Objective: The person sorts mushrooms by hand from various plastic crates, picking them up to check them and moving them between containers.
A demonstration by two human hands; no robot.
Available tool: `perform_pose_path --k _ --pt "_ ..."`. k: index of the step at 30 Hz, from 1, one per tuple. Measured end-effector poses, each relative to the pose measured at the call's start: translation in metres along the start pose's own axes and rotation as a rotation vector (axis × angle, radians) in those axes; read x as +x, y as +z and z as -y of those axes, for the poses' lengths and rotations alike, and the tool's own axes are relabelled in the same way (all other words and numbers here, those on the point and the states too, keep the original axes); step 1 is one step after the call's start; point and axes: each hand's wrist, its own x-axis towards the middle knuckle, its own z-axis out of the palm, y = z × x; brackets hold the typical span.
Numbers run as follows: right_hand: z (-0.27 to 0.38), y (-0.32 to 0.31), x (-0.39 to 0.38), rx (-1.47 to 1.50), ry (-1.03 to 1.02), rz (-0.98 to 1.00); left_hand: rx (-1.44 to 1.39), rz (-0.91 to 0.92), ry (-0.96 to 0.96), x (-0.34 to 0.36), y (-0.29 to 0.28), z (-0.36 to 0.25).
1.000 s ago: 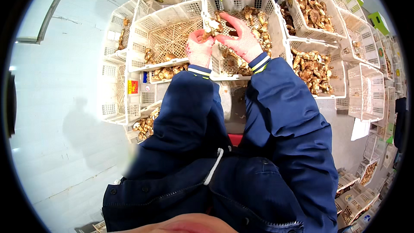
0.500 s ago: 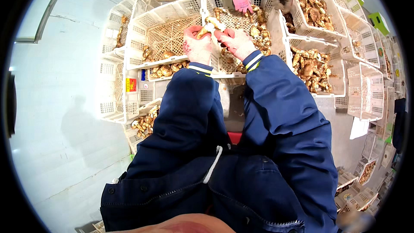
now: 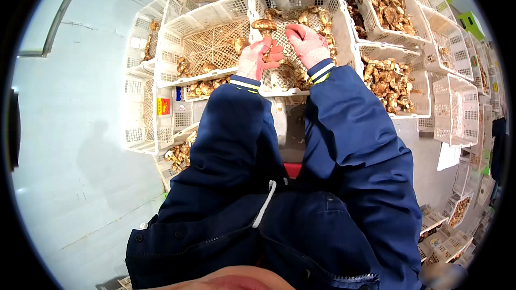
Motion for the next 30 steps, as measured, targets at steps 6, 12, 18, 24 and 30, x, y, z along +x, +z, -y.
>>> perform_pose_path --k 6,12,18,24,30 --pt "-0.004 -0.007 0.009 0.169 -0.099 -0.045 -0.216 0.250 -0.148 0.000 -0.003 0.000" --pt "0.000 -0.007 0.008 0.415 -0.055 0.197 -0.292 0.522 -0.184 -0.003 0.004 -0.001" --pt "-0.012 -0.007 0.011 0.231 -0.045 0.014 0.117 0.338 -0.068 -0.006 0.011 0.008" --pt "-0.023 -0.011 0.016 0.299 0.108 0.152 0.214 0.048 0.054 0.002 0.004 0.013" --pt "-0.001 -0.002 0.009 0.010 0.028 0.314 0.297 -0.105 0.177 0.005 0.005 0.017"
